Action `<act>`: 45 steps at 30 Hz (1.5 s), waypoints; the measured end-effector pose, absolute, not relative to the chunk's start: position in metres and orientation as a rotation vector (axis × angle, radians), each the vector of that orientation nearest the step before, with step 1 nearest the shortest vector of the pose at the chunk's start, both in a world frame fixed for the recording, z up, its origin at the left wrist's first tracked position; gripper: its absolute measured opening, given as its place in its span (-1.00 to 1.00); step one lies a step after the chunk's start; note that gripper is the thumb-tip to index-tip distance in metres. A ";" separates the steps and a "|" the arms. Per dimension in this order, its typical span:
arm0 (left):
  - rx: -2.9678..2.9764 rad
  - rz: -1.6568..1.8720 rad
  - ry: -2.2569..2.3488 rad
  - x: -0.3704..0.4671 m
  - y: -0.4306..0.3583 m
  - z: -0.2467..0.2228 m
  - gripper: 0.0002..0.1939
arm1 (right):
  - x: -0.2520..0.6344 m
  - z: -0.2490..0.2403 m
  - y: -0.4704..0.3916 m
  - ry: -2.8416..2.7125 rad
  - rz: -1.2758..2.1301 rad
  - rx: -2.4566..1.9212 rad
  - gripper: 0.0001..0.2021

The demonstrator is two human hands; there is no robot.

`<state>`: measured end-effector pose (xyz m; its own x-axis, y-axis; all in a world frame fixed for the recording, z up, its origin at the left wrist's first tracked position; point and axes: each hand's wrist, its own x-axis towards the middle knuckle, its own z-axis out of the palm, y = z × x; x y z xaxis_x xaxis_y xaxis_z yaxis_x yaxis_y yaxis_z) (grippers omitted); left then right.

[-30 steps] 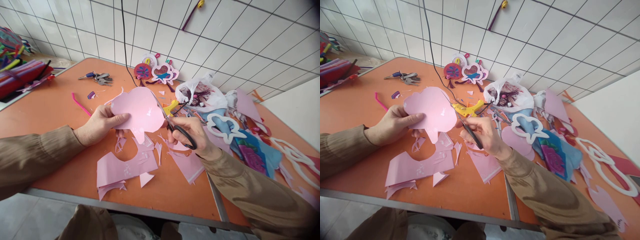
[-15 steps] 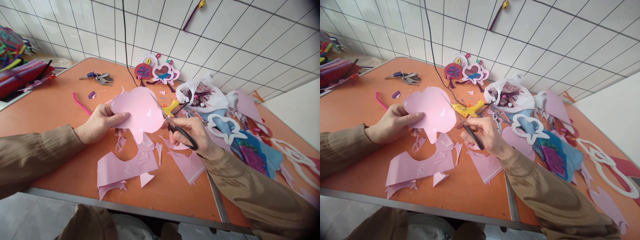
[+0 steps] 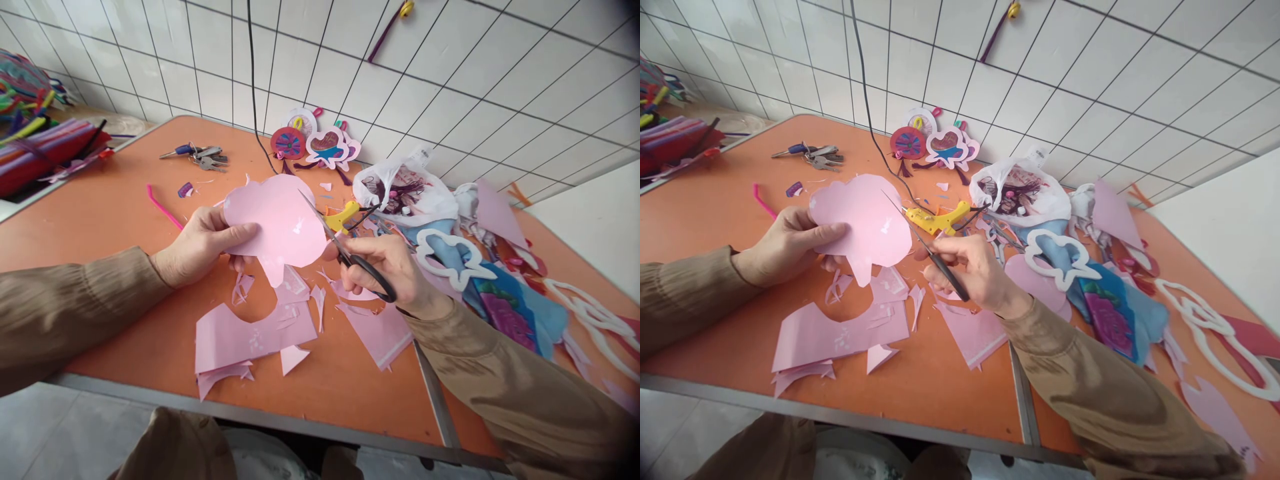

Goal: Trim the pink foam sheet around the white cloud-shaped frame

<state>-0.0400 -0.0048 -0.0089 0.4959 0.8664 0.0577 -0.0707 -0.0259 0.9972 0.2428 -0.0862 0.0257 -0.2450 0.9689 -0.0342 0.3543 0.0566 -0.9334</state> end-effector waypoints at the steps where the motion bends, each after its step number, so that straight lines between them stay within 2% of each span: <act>1: 1.393 0.882 0.761 -0.040 -0.005 -0.009 -0.58 | 0.243 0.026 -0.086 -1.685 1.188 -1.344 -0.77; 21: 1.342 0.916 0.755 -0.039 -0.003 -0.006 -0.58 | 0.243 0.027 -0.087 -1.676 1.250 -1.383 -0.60; 45: 1.137 0.814 0.624 -0.036 -0.005 0.000 -0.59 | 0.243 0.029 -0.085 -1.675 1.291 -1.364 -0.72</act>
<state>-0.0361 -0.0051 0.0004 0.5691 0.8218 -0.0275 -0.2408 0.1986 0.9500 0.2431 -0.0851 0.0288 -0.2791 0.9535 -0.1140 0.3533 -0.0084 -0.9355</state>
